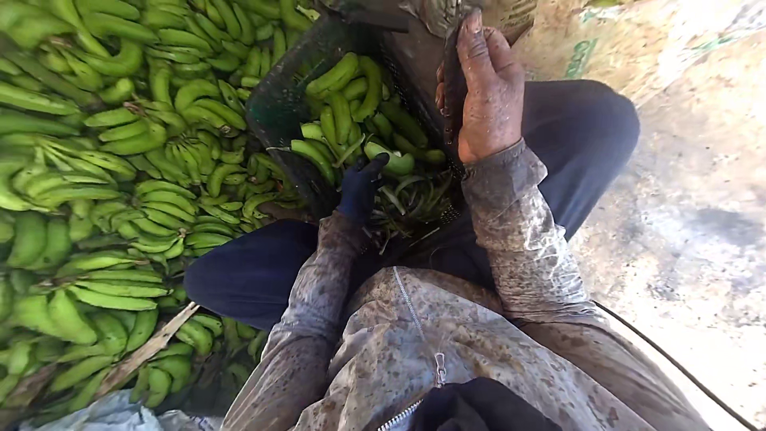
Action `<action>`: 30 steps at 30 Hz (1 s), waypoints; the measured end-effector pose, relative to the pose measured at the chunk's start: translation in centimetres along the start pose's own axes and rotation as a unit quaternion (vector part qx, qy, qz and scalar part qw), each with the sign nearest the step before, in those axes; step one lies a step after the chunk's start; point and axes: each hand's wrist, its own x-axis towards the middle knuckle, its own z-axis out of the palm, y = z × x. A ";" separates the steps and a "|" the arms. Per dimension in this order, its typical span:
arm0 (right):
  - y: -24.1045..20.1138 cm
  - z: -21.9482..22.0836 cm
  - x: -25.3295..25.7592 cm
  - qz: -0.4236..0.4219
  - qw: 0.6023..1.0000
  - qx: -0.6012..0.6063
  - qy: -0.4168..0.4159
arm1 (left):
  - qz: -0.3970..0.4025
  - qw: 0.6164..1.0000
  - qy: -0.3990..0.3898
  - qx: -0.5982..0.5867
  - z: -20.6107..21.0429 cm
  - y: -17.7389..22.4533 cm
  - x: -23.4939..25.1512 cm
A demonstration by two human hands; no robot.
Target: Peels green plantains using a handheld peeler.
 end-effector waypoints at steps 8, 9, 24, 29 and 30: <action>1.5 2.0 -2.2 0.018 0.995 -0.074 -0.070 | 0.306 0.903 -0.208 -0.219 -8.6 6.4 -10.3; 1.8 2.4 -2.4 0.021 0.992 -0.092 -0.084 | 0.255 0.909 -0.195 -0.265 -8.5 6.3 -9.7; 7.7 4.2 -9.0 0.024 0.818 -0.410 -0.403 | 0.074 0.969 -0.009 -0.235 -12.8 4.1 -9.0; 8.1 4.5 -8.9 -0.006 0.808 -0.394 -0.439 | 0.089 0.959 0.028 -0.267 -12.9 3.0 -8.5; 8.3 4.4 -9.0 -0.009 0.802 -0.387 -0.455 | 0.087 0.966 0.050 -0.239 -12.7 2.8 -8.5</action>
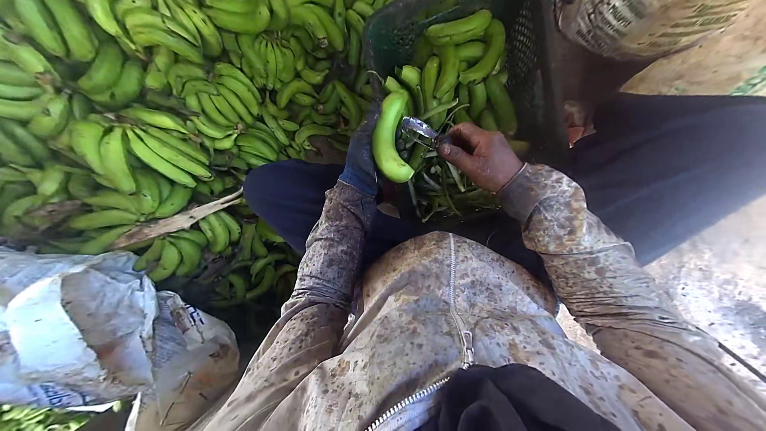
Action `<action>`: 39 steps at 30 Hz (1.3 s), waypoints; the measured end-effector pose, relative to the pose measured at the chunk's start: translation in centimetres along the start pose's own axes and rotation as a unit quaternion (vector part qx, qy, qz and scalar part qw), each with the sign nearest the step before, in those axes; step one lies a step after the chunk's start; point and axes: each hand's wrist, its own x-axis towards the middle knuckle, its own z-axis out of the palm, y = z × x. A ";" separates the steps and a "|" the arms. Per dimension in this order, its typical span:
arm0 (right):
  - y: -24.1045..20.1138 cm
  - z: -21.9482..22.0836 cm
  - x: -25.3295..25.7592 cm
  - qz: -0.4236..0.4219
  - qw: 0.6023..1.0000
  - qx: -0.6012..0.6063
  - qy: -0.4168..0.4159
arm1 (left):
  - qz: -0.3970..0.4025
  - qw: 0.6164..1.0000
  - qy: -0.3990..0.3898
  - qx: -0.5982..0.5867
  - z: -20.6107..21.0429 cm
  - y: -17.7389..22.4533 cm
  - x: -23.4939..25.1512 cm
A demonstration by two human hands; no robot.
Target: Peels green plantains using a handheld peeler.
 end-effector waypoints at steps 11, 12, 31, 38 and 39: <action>-0.5 1.7 -0.2 -0.091 0.992 -0.034 -0.080 | -0.029 0.987 0.000 0.157 1.4 1.4 0.8; -0.4 1.6 -0.1 -0.087 0.992 -0.033 -0.088 | -0.023 0.984 0.001 0.179 1.8 1.3 0.8; 2.7 -1.9 3.4 0.113 0.981 -0.102 0.118 | 0.037 0.976 0.001 0.217 1.9 -1.1 -3.2; 0.1 -2.3 2.6 0.101 0.988 -0.080 0.088 | -0.059 0.997 -0.037 -0.030 -0.5 0.1 -2.6; -0.3 -1.3 2.1 0.065 0.994 -0.069 0.049 | -0.031 0.999 -0.006 0.007 -0.2 0.1 -2.5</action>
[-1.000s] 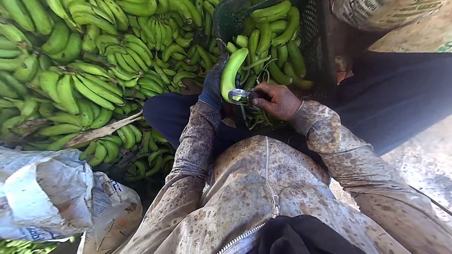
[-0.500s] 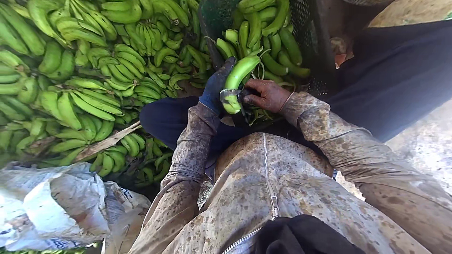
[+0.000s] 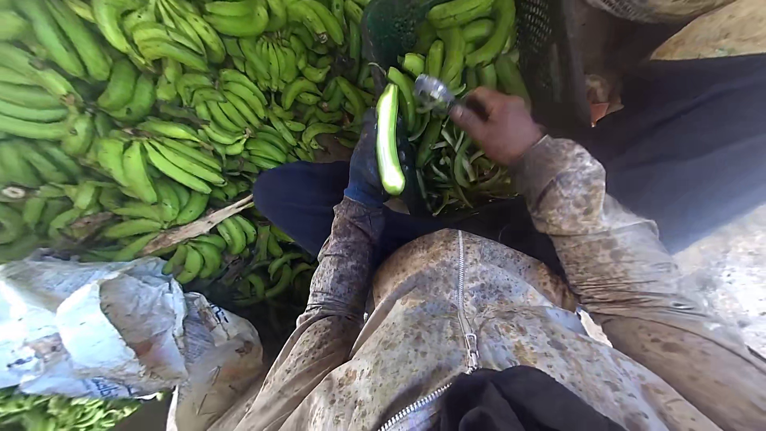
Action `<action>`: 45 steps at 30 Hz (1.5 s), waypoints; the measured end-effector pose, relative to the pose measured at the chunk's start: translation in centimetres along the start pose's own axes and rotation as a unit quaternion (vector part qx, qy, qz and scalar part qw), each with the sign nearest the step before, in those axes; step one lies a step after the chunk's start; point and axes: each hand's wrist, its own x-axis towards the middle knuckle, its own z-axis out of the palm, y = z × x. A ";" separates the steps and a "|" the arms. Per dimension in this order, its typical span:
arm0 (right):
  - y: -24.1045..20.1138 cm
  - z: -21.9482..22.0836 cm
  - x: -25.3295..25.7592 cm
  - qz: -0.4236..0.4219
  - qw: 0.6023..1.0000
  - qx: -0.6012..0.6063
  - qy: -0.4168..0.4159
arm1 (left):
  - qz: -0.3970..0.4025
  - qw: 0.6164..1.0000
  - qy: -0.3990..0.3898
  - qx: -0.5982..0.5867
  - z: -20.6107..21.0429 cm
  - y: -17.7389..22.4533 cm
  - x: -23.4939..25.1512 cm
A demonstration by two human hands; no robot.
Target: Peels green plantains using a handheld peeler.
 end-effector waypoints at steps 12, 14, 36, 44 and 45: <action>0.2 -2.6 2.2 0.073 0.992 -0.048 0.096 | -0.115 0.986 -0.091 0.082 1.2 0.5 -2.6; 0.1 -2.9 1.8 0.058 0.992 -0.038 0.107 | -0.098 0.986 -0.119 0.056 0.6 0.3 -2.3; -2.3 2.6 -2.4 -0.099 0.994 0.034 -0.042 | 0.281 0.900 0.287 0.169 2.7 -0.5 2.6; -2.0 4.1 -2.1 -0.094 0.993 0.040 -0.066 | 0.295 0.909 0.274 0.112 2.8 -1.0 4.1; -1.9 4.1 -2.1 -0.094 0.993 0.044 -0.061 | 0.279 0.915 0.268 0.114 2.7 -1.4 4.2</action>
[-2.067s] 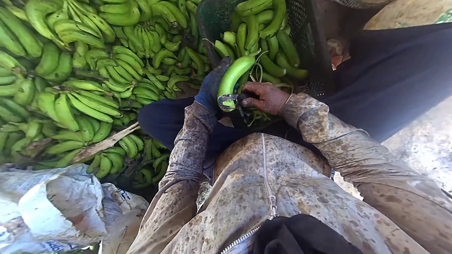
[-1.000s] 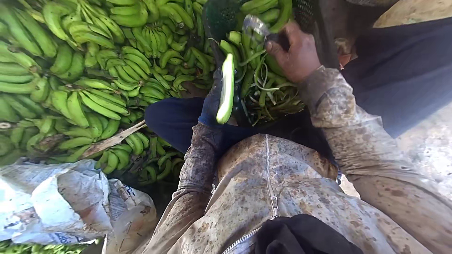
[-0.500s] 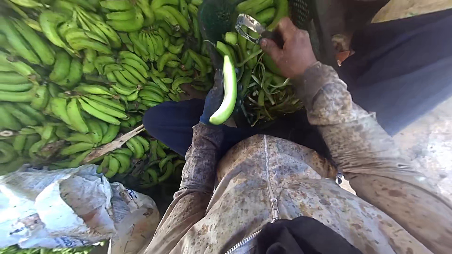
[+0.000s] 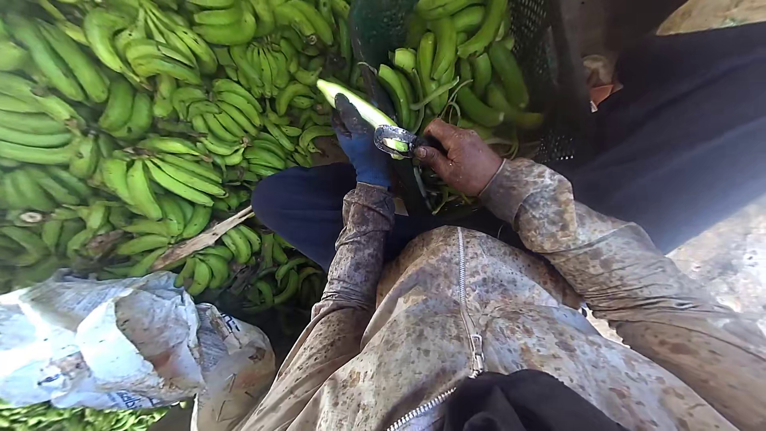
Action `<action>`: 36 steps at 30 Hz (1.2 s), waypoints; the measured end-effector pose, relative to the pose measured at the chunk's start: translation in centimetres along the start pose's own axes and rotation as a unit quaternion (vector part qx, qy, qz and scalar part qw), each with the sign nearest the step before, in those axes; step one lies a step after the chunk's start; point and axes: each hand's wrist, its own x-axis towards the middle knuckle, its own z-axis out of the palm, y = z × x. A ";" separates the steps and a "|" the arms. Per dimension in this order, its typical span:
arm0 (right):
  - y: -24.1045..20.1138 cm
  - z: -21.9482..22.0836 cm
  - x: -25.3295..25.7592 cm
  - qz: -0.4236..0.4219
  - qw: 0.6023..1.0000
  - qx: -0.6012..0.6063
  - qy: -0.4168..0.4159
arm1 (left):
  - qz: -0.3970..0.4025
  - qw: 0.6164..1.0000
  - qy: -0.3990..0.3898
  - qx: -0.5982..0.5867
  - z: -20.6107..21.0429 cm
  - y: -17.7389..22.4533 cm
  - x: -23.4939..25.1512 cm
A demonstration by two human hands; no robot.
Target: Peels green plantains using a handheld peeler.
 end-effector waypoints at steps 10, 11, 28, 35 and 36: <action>0.7 -0.1 1.5 0.136 0.991 0.001 -0.010 | 0.026 0.991 -0.020 0.131 1.8 0.5 -1.6; 1.2 -0.2 1.8 0.129 0.992 0.000 -0.009 | 0.009 0.992 -0.058 0.113 2.0 0.4 -1.7; 3.6 -5.0 1.4 0.183 0.976 -0.037 0.113 | -0.246 0.926 -0.242 -0.152 -1.2 -0.6 -1.6; 3.1 0.0 -0.3 0.083 0.995 -0.045 0.040 | -0.218 0.967 0.001 -0.135 0.0 1.1 -0.8; 3.0 -0.1 -0.2 0.089 0.994 -0.041 0.041 | -0.222 0.965 -0.008 -0.138 -0.1 1.2 -0.8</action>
